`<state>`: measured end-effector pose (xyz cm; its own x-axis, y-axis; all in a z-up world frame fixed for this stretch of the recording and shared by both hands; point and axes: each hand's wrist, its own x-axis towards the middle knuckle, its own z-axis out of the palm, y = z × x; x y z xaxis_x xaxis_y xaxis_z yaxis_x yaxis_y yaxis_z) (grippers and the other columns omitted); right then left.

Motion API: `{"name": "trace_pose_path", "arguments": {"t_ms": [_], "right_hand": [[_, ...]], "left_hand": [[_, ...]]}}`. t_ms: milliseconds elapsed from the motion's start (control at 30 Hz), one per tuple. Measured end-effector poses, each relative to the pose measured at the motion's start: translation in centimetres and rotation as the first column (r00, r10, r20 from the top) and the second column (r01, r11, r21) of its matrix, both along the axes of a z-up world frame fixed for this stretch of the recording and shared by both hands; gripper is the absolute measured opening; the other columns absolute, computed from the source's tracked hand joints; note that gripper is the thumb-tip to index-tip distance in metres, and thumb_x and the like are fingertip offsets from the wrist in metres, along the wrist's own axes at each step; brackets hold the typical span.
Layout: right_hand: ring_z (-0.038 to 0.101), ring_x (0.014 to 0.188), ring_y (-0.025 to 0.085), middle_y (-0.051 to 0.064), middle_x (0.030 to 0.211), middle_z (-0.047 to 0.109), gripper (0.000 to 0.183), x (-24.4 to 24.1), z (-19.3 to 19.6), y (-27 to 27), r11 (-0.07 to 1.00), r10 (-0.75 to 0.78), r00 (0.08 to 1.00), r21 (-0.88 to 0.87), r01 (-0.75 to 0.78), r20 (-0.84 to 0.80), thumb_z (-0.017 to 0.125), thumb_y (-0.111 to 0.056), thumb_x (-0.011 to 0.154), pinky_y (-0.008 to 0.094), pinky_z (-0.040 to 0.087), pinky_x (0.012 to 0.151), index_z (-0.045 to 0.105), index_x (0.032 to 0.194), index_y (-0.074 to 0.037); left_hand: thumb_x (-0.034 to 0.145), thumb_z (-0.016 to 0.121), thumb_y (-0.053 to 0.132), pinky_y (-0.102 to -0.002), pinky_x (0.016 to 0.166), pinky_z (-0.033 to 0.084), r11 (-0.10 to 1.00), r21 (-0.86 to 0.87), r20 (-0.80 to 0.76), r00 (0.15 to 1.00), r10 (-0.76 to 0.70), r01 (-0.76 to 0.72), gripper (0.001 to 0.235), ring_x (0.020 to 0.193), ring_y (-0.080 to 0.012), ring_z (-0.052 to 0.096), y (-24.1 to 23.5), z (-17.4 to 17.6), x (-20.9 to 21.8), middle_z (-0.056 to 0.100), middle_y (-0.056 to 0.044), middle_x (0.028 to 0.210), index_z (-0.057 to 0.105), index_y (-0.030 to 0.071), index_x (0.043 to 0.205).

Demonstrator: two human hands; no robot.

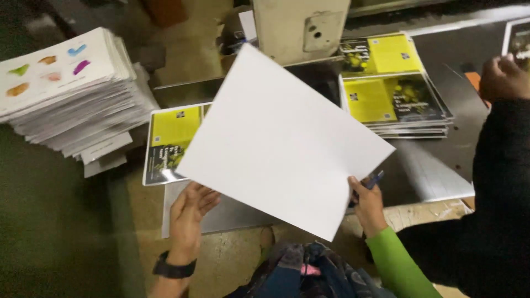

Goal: Marking printed paper sheets with a pen for alignment or cutting at a print shop station.

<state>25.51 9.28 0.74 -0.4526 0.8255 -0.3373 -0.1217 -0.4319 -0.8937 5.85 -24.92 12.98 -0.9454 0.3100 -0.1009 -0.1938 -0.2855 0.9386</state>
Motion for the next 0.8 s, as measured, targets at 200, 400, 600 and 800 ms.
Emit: {"name": "trace_pose_path", "arguments": {"t_ms": [200,400,600,800], "right_hand": [[0.042,0.054,0.009,-0.007,0.068,0.042,0.021,2.0,0.0,0.3,0.992,-0.115,0.993,0.049,0.114,0.036,0.073,-0.009,0.086,0.016,0.029,0.037,0.053,0.081,-0.016],[0.042,0.053,0.009,-0.008,0.067,0.04,0.028,2.0,1.7,-1.2,0.988,-0.149,0.988,0.043,0.148,0.029,0.072,-0.009,0.086,0.016,0.028,0.036,0.049,0.076,-0.019],[0.045,0.054,0.011,-0.006,0.066,0.045,0.025,0.7,2.8,-1.4,0.979,-0.205,0.979,-0.023,0.205,-0.001,0.073,-0.009,0.087,0.018,0.029,0.036,0.051,0.079,-0.017],[0.044,0.055,0.01,-0.007,0.067,0.045,0.023,-1.9,1.7,-1.9,0.999,-0.043,0.997,-0.03,0.041,-0.063,0.077,-0.012,0.085,0.019,0.031,0.039,0.055,0.079,-0.017]], "left_hand": [[0.096,0.051,0.022,-0.048,0.085,0.058,0.991,-0.04,-0.039,0.991,-0.131,0.129,0.04,0.089,-0.0255,0.07,3.5,0.2,1.3,0.07,-0.019,0.102,0.057,-0.004,0.127],[0.096,0.053,0.013,-0.045,0.081,0.061,0.984,-0.041,-0.068,0.982,-0.176,0.173,0.035,0.085,-0.0216,0.07,3.8,-0.1,1.2,0.07,-0.015,0.095,0.058,-0.006,0.125],[0.093,0.054,0.003,-0.042,0.079,0.06,0.934,-0.2,-0.046,0.949,-0.312,0.297,0.038,0.086,-0.0283,0.07,4.5,1.6,1.6,0.068,-0.019,0.101,0.055,-0.001,0.131],[0.098,0.047,0.005,-0.04,0.075,0.06,0.908,-0.303,-0.093,0.939,-0.33,0.289,0.05,0.085,-0.0272,0.069,3.8,-1.1,0.5,0.065,-0.02,0.109,0.037,0.004,0.147]]}}
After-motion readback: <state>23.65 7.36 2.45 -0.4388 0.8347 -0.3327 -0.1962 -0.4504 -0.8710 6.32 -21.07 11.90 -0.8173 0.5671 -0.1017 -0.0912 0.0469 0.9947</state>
